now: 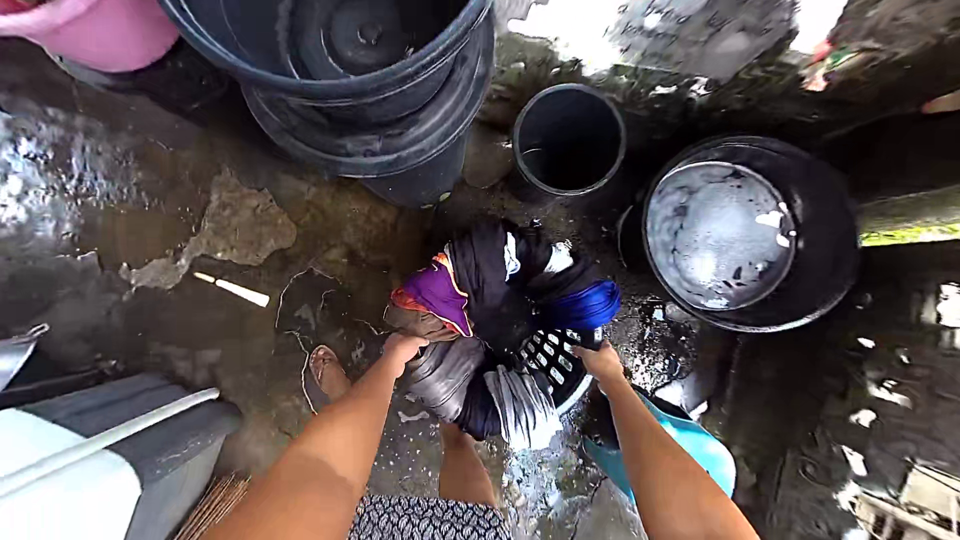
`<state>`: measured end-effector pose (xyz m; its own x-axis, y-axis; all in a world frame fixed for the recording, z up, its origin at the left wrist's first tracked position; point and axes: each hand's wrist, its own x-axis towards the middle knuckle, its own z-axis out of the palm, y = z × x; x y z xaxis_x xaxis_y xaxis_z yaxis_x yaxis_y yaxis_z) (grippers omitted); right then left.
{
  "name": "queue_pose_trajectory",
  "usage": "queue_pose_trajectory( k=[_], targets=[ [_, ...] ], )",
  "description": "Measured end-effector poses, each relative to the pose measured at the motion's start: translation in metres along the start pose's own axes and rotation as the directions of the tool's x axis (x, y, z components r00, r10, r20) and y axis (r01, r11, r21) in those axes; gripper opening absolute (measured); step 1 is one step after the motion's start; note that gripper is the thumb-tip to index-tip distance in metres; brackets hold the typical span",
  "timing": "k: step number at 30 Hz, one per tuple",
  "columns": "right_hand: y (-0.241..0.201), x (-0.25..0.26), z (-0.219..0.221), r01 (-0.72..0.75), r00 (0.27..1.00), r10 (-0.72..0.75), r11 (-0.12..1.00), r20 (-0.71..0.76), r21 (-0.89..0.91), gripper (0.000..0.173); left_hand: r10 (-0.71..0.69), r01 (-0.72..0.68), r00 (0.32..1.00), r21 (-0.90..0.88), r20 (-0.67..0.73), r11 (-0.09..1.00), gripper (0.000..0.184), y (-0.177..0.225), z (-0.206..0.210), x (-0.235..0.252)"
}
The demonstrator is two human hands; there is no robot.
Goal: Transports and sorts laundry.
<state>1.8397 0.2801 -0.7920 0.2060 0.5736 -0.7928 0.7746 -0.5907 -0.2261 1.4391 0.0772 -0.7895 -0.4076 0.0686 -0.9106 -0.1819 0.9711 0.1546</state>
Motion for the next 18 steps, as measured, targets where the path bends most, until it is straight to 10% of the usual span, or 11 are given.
queue_pose_trajectory(
  k=[7,18],
  targets=[
    [-0.025,0.039,0.009,0.131,0.961,-0.151,0.986,-0.230,-0.101,0.065,-0.015,0.060,0.990,-0.314,0.142,0.947,0.058,-0.013,0.010,0.031],
    [-0.039,-0.017,0.052,0.245,0.835,-0.249,0.967,-0.491,-0.073,0.046,0.120,-0.134,0.991,-0.457,-0.060,0.879,0.049,-0.051,-0.015,0.046]
  ],
)
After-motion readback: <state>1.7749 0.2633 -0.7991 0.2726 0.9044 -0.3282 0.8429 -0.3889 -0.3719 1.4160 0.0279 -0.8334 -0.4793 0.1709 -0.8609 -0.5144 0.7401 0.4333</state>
